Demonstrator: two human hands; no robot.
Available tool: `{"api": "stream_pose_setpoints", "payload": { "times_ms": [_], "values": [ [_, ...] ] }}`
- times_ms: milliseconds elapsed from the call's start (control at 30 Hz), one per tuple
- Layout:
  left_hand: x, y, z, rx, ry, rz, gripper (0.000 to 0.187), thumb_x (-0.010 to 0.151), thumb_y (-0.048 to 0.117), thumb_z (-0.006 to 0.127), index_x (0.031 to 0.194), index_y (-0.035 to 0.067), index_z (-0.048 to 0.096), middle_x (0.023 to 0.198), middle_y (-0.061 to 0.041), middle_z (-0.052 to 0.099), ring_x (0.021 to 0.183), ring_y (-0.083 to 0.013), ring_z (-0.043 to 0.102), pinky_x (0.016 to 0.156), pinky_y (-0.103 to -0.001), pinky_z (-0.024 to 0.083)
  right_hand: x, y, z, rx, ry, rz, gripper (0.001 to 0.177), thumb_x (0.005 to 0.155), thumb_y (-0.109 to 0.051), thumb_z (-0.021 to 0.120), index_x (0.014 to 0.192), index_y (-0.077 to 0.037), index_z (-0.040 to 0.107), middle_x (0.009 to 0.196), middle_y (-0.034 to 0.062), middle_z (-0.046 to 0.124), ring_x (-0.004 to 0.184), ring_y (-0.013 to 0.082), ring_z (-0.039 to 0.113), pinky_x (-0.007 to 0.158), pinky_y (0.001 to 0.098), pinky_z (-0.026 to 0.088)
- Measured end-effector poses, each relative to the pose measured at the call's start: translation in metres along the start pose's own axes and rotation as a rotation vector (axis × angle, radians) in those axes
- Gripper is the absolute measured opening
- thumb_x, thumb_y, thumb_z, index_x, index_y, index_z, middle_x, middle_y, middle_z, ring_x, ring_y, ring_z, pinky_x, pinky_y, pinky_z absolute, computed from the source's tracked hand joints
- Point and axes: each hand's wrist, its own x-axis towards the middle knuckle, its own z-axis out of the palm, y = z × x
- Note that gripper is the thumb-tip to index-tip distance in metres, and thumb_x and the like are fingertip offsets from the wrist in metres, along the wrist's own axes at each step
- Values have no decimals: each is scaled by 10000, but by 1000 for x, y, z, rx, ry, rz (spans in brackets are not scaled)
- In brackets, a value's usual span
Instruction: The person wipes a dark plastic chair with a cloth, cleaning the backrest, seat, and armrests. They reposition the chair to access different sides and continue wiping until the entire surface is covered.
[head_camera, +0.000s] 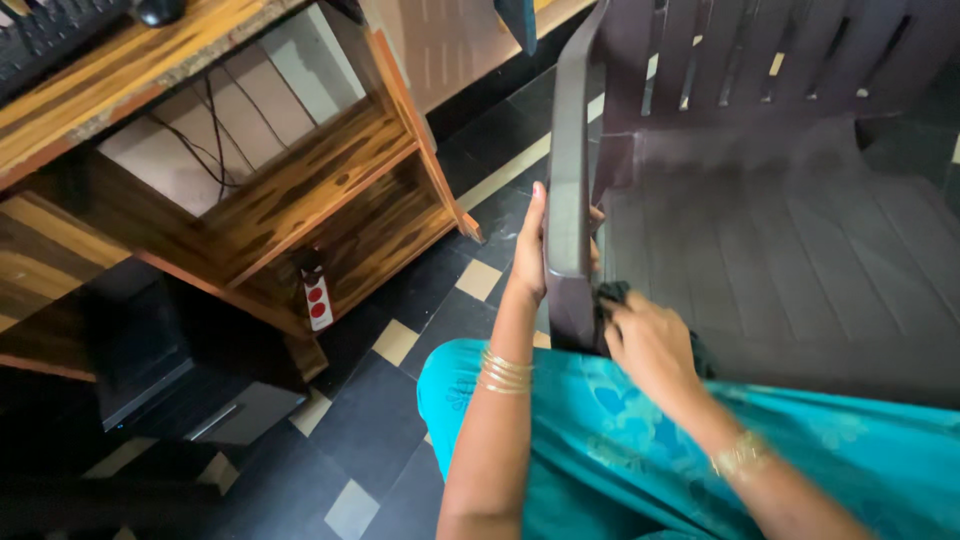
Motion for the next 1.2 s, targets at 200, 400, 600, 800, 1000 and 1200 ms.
{"api": "stream_pose_setpoints", "payload": {
  "times_ms": [200,400,600,800,1000,1200],
  "values": [
    [-17,-21,2,16,236,231,613,1088,525,416,1276,-3,663,1107,-72,701,965,-136,645,888,-279,507,39,5,10,-83,71,-57,254,881,-232,642,1074,-125,767,970,159,682,828,357,654,709,480,504],
    [-36,-22,13,24,274,242,554,1108,437,399,1299,-18,651,1183,-66,685,1055,-137,621,965,-288,468,-26,-12,-6,-98,23,-24,253,874,-178,637,1090,-114,750,869,121,643,803,326,661,696,474,508],
    [-36,-20,15,4,247,212,581,1084,462,382,1297,-4,657,1220,-61,696,1092,-124,643,1000,-270,473,20,34,14,-91,-56,-50,177,865,-231,654,994,-163,754,947,133,649,832,350,670,719,478,543],
    [-30,-26,6,-19,206,217,601,1113,473,414,1280,-48,665,1189,-94,711,1065,-145,661,977,-282,494,139,108,77,-132,-69,67,316,981,-314,528,1189,-366,760,970,134,655,838,374,687,730,496,544],
    [-18,-15,-5,110,241,87,699,1057,605,300,1290,62,675,1096,-39,710,936,-104,647,813,-250,492,176,117,93,-223,84,38,266,979,-276,547,1098,-217,776,1010,134,679,844,374,679,704,527,515],
    [7,-10,-10,106,347,95,729,1061,680,253,1201,89,656,1015,-42,689,866,-108,626,777,-228,484,73,69,29,-138,-69,-25,286,921,-323,594,1129,-205,750,1058,172,673,859,395,687,721,478,565]
  ]
}}
